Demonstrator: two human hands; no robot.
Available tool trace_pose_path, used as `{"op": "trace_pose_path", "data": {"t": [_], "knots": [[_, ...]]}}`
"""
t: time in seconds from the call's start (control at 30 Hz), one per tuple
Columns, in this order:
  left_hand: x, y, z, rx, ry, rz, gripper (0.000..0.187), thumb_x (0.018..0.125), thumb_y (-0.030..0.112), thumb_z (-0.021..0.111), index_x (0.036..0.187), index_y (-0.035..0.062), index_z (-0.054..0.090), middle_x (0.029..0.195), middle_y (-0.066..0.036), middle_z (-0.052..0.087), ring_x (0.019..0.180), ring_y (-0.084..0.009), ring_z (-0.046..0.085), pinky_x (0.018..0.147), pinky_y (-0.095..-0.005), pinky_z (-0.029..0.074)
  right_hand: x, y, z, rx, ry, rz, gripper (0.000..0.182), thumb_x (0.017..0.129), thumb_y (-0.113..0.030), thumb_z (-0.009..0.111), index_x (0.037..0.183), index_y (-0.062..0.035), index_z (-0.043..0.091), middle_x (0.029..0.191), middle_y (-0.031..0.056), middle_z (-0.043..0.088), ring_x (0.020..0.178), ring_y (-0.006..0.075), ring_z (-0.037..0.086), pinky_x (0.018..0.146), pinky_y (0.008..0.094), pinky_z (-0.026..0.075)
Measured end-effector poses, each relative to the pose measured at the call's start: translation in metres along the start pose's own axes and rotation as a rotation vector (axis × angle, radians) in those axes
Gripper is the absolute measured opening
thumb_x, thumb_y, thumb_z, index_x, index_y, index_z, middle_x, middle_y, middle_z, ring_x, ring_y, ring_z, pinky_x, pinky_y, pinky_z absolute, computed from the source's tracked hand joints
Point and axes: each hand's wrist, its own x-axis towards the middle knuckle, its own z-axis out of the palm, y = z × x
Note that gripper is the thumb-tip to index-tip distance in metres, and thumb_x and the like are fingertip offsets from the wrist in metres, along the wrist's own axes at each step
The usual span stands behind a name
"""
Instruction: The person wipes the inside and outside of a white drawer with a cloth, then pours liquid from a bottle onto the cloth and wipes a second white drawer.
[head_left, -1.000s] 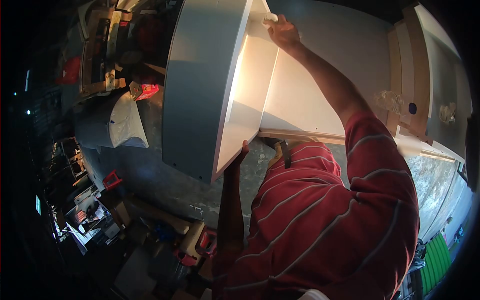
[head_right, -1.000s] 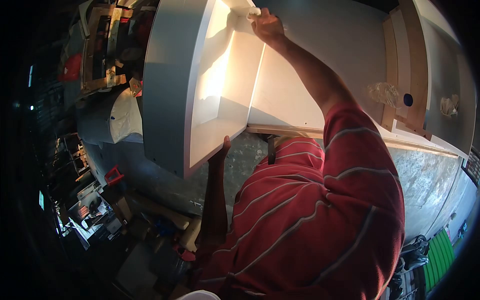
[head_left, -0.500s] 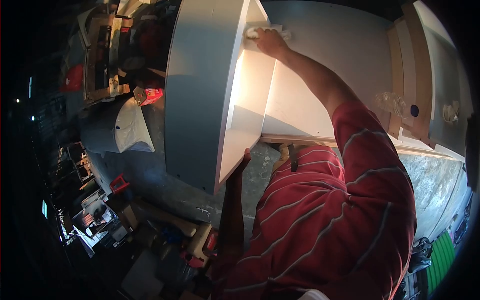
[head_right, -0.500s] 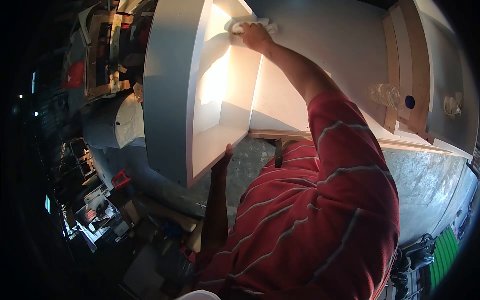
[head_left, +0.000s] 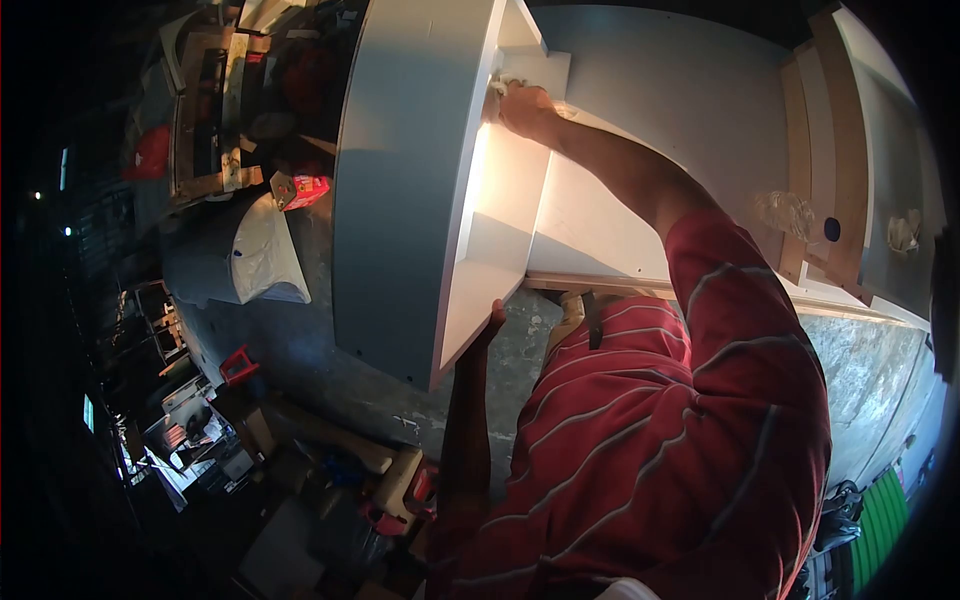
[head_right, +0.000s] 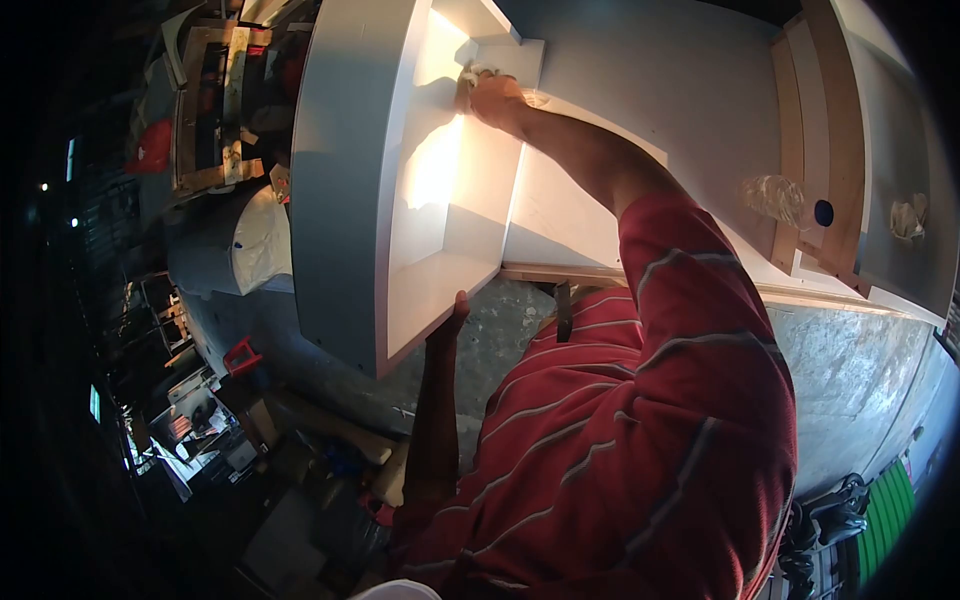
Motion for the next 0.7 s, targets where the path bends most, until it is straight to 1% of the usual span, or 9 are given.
{"op": "trace_pose_path", "data": {"t": [0.03, 0.1, 0.3, 0.43, 0.5, 0.53, 0.6, 0.63, 0.7], "knots": [[-0.003, -0.005, 0.000, -0.010, -0.036, -0.025, 0.059, 0.071, 0.030, 0.065, 0.119, 0.0016, 0.046, 0.112, -0.015, 0.054, 0.104, -0.0282, 0.054, 0.090, -0.0385, 0.044, 0.011, 0.007, -0.003, -0.071, -0.016, 0.076, 0.022, 0.080, -0.014, 0.054, 0.095, -0.0036, 0.067, 0.106, 0.0182, 0.058, 0.085, 0.0285, 0.064, 0.062, 0.0394, 0.053], [0.000, 0.001, -0.001, -0.027, -0.023, -0.026, 0.059, 0.071, 0.029, 0.065, 0.120, 0.0018, 0.046, 0.113, -0.015, 0.053, 0.105, -0.0283, 0.053, 0.090, -0.0389, 0.044, 0.039, 0.029, 0.016, 0.036, 0.172, 0.207, 0.022, 0.079, -0.020, 0.053, 0.086, -0.0053, 0.068, 0.089, 0.0141, 0.062, 0.077, 0.0251, 0.064, 0.060, 0.0384, 0.052], [0.001, 0.008, 0.011, -0.056, 0.029, 0.017, 0.059, 0.073, 0.029, 0.065, 0.121, 0.0018, 0.046, 0.115, -0.016, 0.053, 0.108, -0.0283, 0.051, 0.093, -0.0392, 0.042, 0.039, 0.063, 0.004, -0.002, 0.090, 0.157, 0.021, 0.077, -0.017, 0.050, 0.085, -0.0073, 0.067, 0.081, 0.0106, 0.067, 0.076, 0.0257, 0.066, 0.062, 0.0386, 0.052], [-0.001, 0.006, 0.011, 0.044, 0.009, 0.067, 0.062, 0.073, 0.031, 0.065, 0.124, 0.0024, 0.044, 0.117, -0.016, 0.051, 0.110, -0.0288, 0.050, 0.094, -0.0391, 0.041, -0.002, 0.096, 0.003, -0.055, 0.096, 0.063, 0.021, 0.079, -0.019, 0.049, 0.080, -0.0090, 0.068, 0.080, 0.0094, 0.068, 0.070, 0.0252, 0.067, 0.057, 0.0413, 0.051], [0.000, 0.008, 0.012, 0.084, 0.028, 0.097, 0.062, 0.073, 0.031, 0.065, 0.124, 0.0027, 0.043, 0.118, -0.016, 0.050, 0.110, -0.0290, 0.050, 0.094, -0.0391, 0.041, -0.015, 0.119, 0.003, -0.077, 0.090, 0.201, 0.024, 0.080, -0.023, 0.049, 0.082, -0.0089, 0.067, 0.079, 0.0109, 0.068, 0.071, 0.0275, 0.066, 0.058, 0.0425, 0.051], [0.001, 0.010, 0.012, 0.071, 0.023, 0.101, 0.063, 0.074, 0.032, 0.065, 0.125, 0.0027, 0.042, 0.119, -0.016, 0.050, 0.111, -0.0291, 0.050, 0.094, -0.0391, 0.041, -0.022, 0.128, 0.002, -0.084, 0.093, 0.195, 0.024, 0.080, -0.023, 0.049, 0.082, -0.0089, 0.067, 0.079, 0.0109, 0.068, 0.071, 0.0275, 0.066, 0.058, 0.0425, 0.051], [0.004, 0.012, 0.013, 0.056, 0.023, 0.113, 0.064, 0.074, 0.032, 0.065, 0.125, 0.0027, 0.042, 0.120, -0.016, 0.049, 0.111, -0.0292, 0.049, 0.094, -0.0391, 0.041, -0.035, 0.140, -0.008, 0.292, 0.363, 0.469, 0.030, 0.081, -0.031, 0.048, 0.087, -0.0077, 0.066, 0.079, 0.0120, 0.067, 0.073, 0.0303, 0.066, 0.062, 0.0422, 0.052], [0.005, 0.013, 0.013, 0.054, 0.019, 0.096, 0.064, 0.074, 0.033, 0.065, 0.125, 0.0024, 0.042, 0.120, -0.016, 0.049, 0.111, -0.0293, 0.050, 0.094, -0.0391, 0.041, -0.032, 0.141, -0.012, 0.289, 0.371, 0.468, 0.030, 0.081, -0.031, 0.048, 0.087, -0.0077, 0.066, 0.079, 0.0120, 0.067, 0.073, 0.0303, 0.066, 0.062, 0.0422, 0.052], [0.003, 0.013, 0.011, 0.051, 0.008, 0.085, 0.065, 0.074, 0.034, 0.066, 0.125, 0.0021, 0.042, 0.120, -0.016, 0.049, 0.111, -0.0295, 0.050, 0.093, -0.0391, 0.042, -0.027, 0.133, -0.022, 0.418, 0.614, 0.368, 0.039, 0.081, -0.042, 0.051, 0.091, -0.0066, 0.063, 0.080, 0.0131, 0.066, 0.077, 0.0308, 0.065, 0.069, 0.0413, 0.052]]}}
